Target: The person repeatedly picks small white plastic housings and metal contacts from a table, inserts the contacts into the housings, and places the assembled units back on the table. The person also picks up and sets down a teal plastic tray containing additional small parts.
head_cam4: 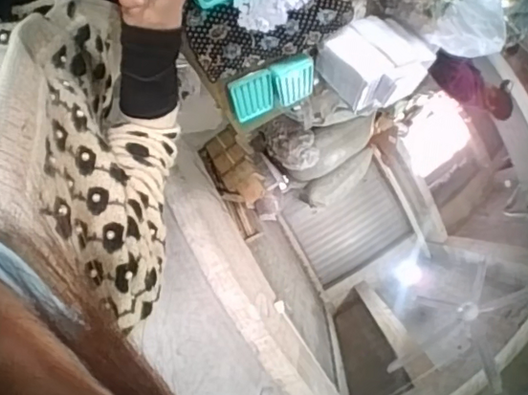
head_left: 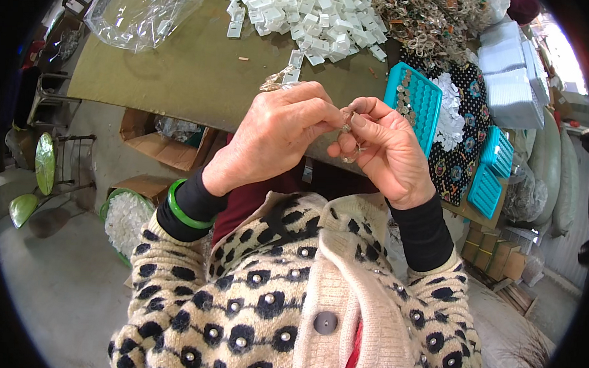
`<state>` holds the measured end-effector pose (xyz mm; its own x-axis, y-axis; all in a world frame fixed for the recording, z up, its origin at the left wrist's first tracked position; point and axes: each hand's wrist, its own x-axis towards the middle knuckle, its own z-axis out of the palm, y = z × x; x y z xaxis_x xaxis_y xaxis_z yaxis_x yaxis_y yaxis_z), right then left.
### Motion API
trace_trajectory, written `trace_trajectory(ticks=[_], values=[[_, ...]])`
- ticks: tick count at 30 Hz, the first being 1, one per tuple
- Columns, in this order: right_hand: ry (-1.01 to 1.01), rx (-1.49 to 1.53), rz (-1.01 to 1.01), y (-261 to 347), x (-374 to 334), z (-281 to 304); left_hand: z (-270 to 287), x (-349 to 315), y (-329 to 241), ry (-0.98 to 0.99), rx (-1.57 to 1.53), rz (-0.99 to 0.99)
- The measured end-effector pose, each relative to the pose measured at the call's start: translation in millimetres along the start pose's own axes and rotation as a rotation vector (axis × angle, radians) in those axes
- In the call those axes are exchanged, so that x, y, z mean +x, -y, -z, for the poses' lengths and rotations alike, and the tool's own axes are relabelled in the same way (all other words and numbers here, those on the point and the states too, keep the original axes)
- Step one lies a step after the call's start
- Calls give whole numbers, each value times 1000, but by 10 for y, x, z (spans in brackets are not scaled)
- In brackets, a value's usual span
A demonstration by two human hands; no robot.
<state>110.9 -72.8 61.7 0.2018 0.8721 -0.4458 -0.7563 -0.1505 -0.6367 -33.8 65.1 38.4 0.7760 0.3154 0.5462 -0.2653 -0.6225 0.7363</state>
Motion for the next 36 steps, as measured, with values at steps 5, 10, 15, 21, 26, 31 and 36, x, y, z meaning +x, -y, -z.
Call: trace_trajectory(ticks=[5,10,15,21,26,31,36], values=[[-11,-31,72,-35,31,24,111,-24,8,-94,-129,286],[-49,-135,95,-11,-17,-102,289,17,-91,-234,-238,497],[-31,-51,146,22,-56,-116,804,147,-86,-359,-68,317],[7,-25,155,-9,-93,-26,1673,450,347,-623,410,-96],[23,-52,149,9,-99,-83,2346,542,1155,-51,1105,157],[58,-33,223,100,-53,-84,2219,567,1135,-212,1042,-52],[44,79,160,109,-2,-124,1115,317,351,-234,133,320]])
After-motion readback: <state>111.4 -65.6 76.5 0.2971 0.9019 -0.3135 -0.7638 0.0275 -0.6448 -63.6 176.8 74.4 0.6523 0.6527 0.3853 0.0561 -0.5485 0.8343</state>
